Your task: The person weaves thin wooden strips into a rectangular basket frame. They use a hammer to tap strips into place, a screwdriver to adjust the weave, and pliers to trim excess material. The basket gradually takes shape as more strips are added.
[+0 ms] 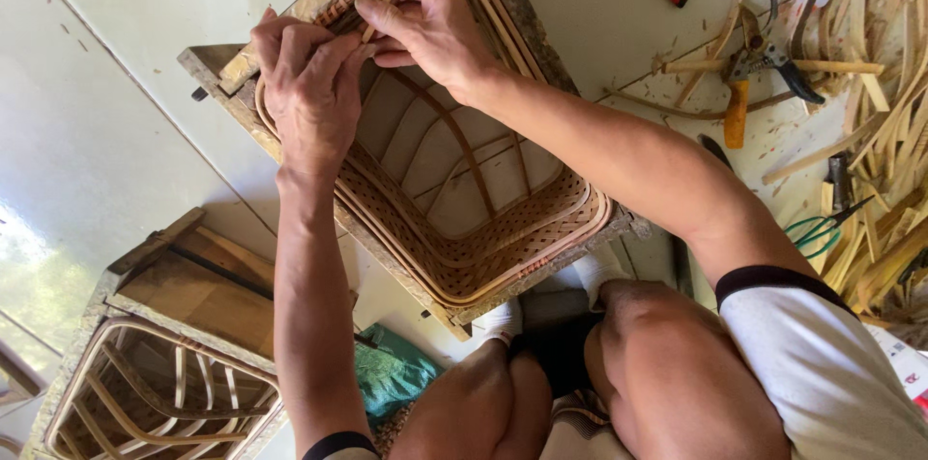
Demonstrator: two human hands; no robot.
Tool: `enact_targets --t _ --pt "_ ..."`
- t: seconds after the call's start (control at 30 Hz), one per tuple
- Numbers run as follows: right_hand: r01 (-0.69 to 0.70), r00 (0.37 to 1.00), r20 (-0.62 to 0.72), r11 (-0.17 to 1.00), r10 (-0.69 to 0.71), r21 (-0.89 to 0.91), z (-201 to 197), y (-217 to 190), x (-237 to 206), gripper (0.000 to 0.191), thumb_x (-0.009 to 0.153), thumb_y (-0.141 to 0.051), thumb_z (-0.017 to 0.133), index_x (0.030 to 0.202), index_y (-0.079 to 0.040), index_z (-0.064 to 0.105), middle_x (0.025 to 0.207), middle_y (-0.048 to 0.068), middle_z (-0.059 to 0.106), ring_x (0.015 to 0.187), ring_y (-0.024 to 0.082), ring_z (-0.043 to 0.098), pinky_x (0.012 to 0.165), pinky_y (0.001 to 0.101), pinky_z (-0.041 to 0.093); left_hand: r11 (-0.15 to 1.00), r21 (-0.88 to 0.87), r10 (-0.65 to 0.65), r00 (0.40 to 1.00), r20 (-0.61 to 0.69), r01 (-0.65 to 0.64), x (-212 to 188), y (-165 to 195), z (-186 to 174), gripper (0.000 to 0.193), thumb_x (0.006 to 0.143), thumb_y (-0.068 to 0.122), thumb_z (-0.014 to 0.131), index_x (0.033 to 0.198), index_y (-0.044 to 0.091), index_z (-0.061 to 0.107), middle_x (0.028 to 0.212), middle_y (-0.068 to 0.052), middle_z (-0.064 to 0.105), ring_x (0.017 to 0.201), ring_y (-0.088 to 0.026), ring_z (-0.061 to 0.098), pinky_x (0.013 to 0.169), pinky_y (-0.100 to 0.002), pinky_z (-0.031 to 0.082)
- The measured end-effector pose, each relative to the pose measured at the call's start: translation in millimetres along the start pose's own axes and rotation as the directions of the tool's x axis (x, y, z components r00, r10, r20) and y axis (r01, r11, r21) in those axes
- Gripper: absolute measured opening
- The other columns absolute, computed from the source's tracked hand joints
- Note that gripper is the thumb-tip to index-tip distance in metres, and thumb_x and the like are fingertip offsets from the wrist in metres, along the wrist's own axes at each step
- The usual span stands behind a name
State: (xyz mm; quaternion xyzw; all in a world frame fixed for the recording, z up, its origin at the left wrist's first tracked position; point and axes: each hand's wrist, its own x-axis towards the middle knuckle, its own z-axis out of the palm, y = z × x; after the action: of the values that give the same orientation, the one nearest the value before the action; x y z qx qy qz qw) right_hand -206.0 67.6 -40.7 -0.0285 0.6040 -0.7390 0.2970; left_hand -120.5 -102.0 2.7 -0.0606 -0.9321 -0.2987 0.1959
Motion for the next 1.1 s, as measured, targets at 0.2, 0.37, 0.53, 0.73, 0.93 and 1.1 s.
enact_targets --t 0.2,0.37,0.53,0.73,0.93,1.1 --pt "-0.044 0.999 0.031 0.999 0.043 0.031 -2.8 -1.4 4.6 0.040 0.095 -0.030 0.075 0.111 0.003 0.059 0.099 0.019 0.073 0.088 0.027 0.082 0.072 0.0372 0.068 1.000 -0.006 0.017 1.000 0.000 -0.017 2.2 -1.3 -1.7 0.018 0.095 0.010 0.089 0.111 0.012 0.079 0.101 -0.003 0.060 0.111 -0.027 0.055 0.118 -0.054 0.045" --pt "-0.027 0.999 0.043 0.999 0.026 0.025 -4.5 0.4 6.2 0.038 0.097 -0.027 0.074 0.110 0.005 0.059 0.100 0.020 0.072 0.090 0.027 0.081 0.071 0.0374 0.069 1.000 0.003 0.004 1.000 -0.003 -0.004 0.1 -2.7 0.1 0.017 0.096 0.011 0.090 0.110 0.012 0.080 0.101 -0.003 0.060 0.111 -0.026 0.055 0.118 -0.053 0.046" --pt "0.029 0.996 0.086 0.999 -0.032 0.034 -7.8 -1.0 6.4 0.035 0.099 -0.025 0.071 0.112 0.005 0.061 0.107 0.021 0.073 0.094 0.027 0.081 0.070 0.0380 0.068 1.000 -0.005 -0.001 1.000 -0.007 0.001 -1.7 -5.6 1.5 0.017 0.096 0.013 0.091 0.109 0.012 0.080 0.100 -0.002 0.060 0.110 -0.026 0.054 0.117 -0.054 0.045" --pt "0.019 0.996 0.086 1.000 -0.020 0.013 -7.2 -4.3 8.3 0.033 0.101 -0.023 0.072 0.113 0.006 0.059 0.103 0.022 0.069 0.095 0.030 0.079 0.072 0.0395 0.068 0.999 -0.031 -0.025 1.000 0.002 0.025 2.3 -1.5 -1.4 0.015 0.095 0.011 0.090 0.106 0.011 0.080 0.100 -0.002 0.061 0.110 -0.026 0.054 0.119 -0.054 0.044" --pt "0.008 1.000 0.013 1.000 -0.008 0.021 -6.2 7.9 5.2 0.043 0.094 -0.032 0.076 0.112 0.003 0.059 0.103 0.021 0.075 0.093 0.029 0.082 0.070 0.0369 0.069 0.999 -0.012 -0.034 0.998 0.045 0.035 4.3 1.4 -4.3 0.015 0.095 0.012 0.090 0.108 0.012 0.081 0.103 -0.002 0.062 0.117 -0.028 0.055 0.121 -0.055 0.043" --pt "0.095 0.995 -0.009 0.992 -0.096 -0.086 -2.7 2.9 7.6 0.046 0.095 -0.035 0.075 0.117 0.004 0.063 0.102 0.018 0.075 0.087 0.025 0.081 0.068 0.0344 0.068 1.000 0.019 0.000 0.999 0.048 -0.001 11.0 -6.6 8.1 0.015 0.094 0.021 0.088 0.099 0.011 0.078 0.139 -0.009 0.065 0.141 -0.038 0.048 0.118 -0.059 0.037"
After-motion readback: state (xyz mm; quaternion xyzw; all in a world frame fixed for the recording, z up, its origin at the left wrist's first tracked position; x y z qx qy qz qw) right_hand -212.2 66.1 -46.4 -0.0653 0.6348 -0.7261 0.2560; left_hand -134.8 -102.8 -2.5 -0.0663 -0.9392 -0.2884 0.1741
